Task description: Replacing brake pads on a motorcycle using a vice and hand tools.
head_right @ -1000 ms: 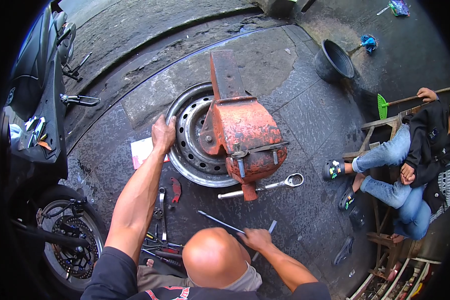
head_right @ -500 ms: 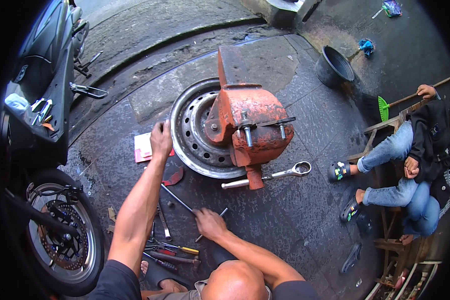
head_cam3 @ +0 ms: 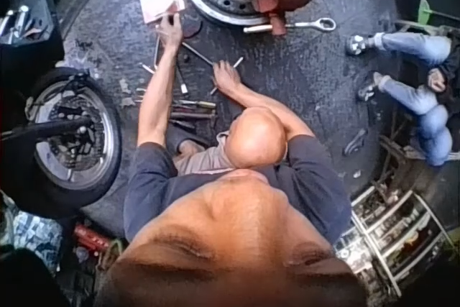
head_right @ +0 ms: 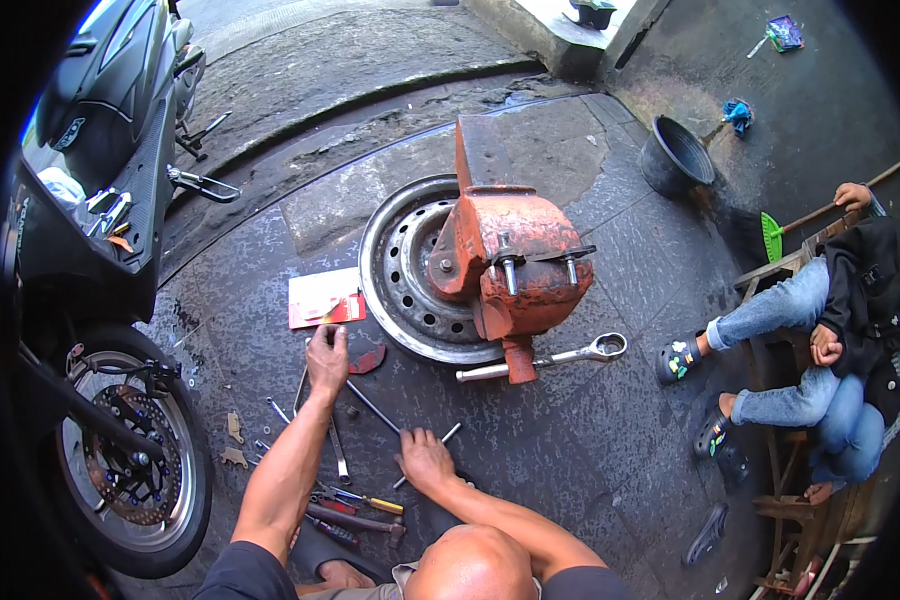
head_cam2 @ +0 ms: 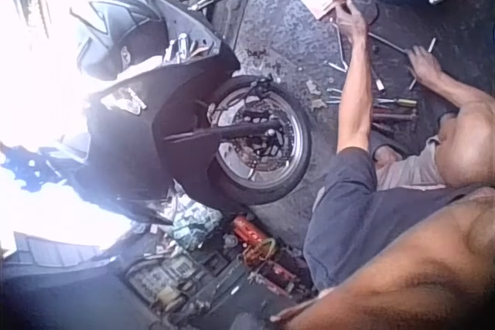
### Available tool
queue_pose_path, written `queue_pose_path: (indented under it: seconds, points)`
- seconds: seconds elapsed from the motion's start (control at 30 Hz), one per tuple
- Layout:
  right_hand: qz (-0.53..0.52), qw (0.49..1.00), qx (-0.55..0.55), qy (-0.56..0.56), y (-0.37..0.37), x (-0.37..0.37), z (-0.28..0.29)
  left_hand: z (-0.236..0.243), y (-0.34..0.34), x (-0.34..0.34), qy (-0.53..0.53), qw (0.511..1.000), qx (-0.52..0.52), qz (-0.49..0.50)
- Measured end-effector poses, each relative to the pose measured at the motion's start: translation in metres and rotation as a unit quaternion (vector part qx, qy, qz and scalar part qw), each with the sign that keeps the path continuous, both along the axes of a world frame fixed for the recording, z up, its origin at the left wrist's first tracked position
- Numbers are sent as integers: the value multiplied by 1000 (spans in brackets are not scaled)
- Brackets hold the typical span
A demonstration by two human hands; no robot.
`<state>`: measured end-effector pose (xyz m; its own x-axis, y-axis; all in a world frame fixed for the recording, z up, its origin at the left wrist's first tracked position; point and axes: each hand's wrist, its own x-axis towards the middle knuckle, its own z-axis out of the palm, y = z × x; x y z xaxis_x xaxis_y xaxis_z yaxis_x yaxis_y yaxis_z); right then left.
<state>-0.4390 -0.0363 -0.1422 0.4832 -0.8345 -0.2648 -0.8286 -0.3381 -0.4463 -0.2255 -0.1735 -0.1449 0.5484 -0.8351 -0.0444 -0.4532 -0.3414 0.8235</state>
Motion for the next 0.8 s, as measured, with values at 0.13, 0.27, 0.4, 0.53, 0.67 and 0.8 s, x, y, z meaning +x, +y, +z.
queue_pose_path:
  seconds: [0.13, 0.27, 0.4, 0.53, 0.67, 0.8]
  points:
    - [-14, 997, 47, 59, -11, 7, -24, 38, -16, -14, 8, 999, -33, -17]
    - [-63, 988, 134, 30, -24, 5, 14, 60, -29, -1, 42, 994, -98, -23]
    - [-131, 967, 212, -52, -29, -69, 83, 96, -46, -4, 109, 979, -169, -29]
    - [-215, 941, 193, -177, -5, -138, 168, 110, -60, -24, 133, 971, -193, -46]
    - [-424, 851, 93, -295, 27, -134, 215, 101, -55, -39, 90, 971, -208, -70]
    - [-447, 841, 40, -302, 28, -118, 226, 95, -33, -65, 85, 968, -194, -133]
